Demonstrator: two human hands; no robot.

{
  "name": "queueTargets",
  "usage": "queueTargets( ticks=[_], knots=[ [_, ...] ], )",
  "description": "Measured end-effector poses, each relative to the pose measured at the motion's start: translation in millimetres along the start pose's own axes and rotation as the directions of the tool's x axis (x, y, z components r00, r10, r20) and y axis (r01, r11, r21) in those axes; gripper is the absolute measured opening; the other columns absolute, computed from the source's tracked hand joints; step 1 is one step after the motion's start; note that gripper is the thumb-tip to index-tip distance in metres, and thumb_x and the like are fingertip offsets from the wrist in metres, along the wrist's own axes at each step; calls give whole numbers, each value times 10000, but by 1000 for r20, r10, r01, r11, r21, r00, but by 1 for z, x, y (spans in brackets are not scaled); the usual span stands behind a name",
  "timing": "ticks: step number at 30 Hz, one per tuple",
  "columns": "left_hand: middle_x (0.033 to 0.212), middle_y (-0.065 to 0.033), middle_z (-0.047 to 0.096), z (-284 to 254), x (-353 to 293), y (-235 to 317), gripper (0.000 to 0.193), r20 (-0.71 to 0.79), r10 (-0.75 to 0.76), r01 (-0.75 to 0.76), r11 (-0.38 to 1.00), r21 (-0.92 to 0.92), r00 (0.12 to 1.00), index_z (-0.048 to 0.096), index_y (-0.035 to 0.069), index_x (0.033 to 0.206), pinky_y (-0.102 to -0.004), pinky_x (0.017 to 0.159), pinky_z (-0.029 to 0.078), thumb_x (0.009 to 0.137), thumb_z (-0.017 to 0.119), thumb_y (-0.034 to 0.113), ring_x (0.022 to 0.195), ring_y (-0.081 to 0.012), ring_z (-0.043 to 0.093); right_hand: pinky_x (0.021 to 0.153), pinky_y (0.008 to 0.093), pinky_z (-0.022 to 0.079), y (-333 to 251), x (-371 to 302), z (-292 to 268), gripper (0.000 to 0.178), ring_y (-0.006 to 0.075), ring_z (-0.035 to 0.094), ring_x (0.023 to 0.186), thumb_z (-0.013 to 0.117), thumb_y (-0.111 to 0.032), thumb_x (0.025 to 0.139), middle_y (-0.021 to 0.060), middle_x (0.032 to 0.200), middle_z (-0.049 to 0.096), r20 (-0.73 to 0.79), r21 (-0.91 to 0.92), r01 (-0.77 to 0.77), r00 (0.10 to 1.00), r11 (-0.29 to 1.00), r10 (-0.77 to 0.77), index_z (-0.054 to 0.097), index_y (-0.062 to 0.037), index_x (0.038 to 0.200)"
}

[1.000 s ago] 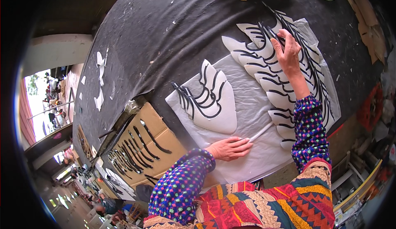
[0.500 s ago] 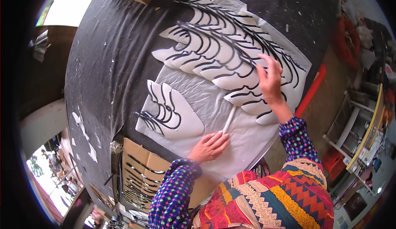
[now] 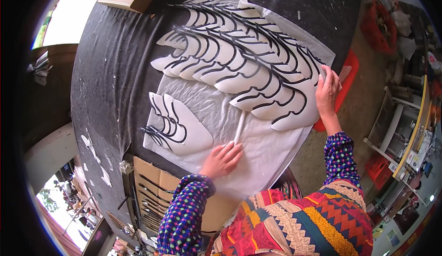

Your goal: The person sorts, arranges, and stacks shoe upper panels and decorative strips on a work table by hand.

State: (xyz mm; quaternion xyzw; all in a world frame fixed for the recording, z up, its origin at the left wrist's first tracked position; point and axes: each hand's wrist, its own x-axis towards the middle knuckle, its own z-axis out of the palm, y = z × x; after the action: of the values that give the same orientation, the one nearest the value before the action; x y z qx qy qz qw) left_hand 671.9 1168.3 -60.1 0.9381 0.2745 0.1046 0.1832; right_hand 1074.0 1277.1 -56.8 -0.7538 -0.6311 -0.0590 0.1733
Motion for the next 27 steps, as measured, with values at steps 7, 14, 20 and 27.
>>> queueTargets(
  ticks=[7,14,20,27],
  knots=[
    [1361,-30,491,0,3,2,482,14,-9,9,1000,9,1000,503,137,1252,-356,915,396,796,630,233,1216,-216,479,940,401,345,-22,17,-5,359,220,498,1156,576,-97,892,72,1140,592,-36,24,200,979,979,-200,512,-81,1245],
    [1359,-23,494,0,1,2,471,19,-18,17,1000,25,1000,512,147,1246,-355,923,387,799,629,237,1215,-207,480,941,393,328,-24,14,1,372,198,494,1151,585,-108,887,56,1132,600,-15,15,162,987,987,-161,516,-75,1251],
    [1370,-15,488,-1,1,1,454,29,-16,15,999,36,999,525,150,1239,-354,931,381,805,620,247,1224,-200,471,952,409,299,-46,30,6,381,192,485,1153,606,-134,884,11,1155,604,-8,139,267,963,954,-268,517,-81,1251],
    [1413,3,451,2,-3,1,464,50,-24,21,998,57,998,519,159,1255,-352,973,357,815,613,270,1272,-190,436,980,390,277,-46,23,8,344,169,496,1141,599,-190,902,-13,1149,610,13,-59,258,966,964,-257,557,-100,1231]
  ],
)
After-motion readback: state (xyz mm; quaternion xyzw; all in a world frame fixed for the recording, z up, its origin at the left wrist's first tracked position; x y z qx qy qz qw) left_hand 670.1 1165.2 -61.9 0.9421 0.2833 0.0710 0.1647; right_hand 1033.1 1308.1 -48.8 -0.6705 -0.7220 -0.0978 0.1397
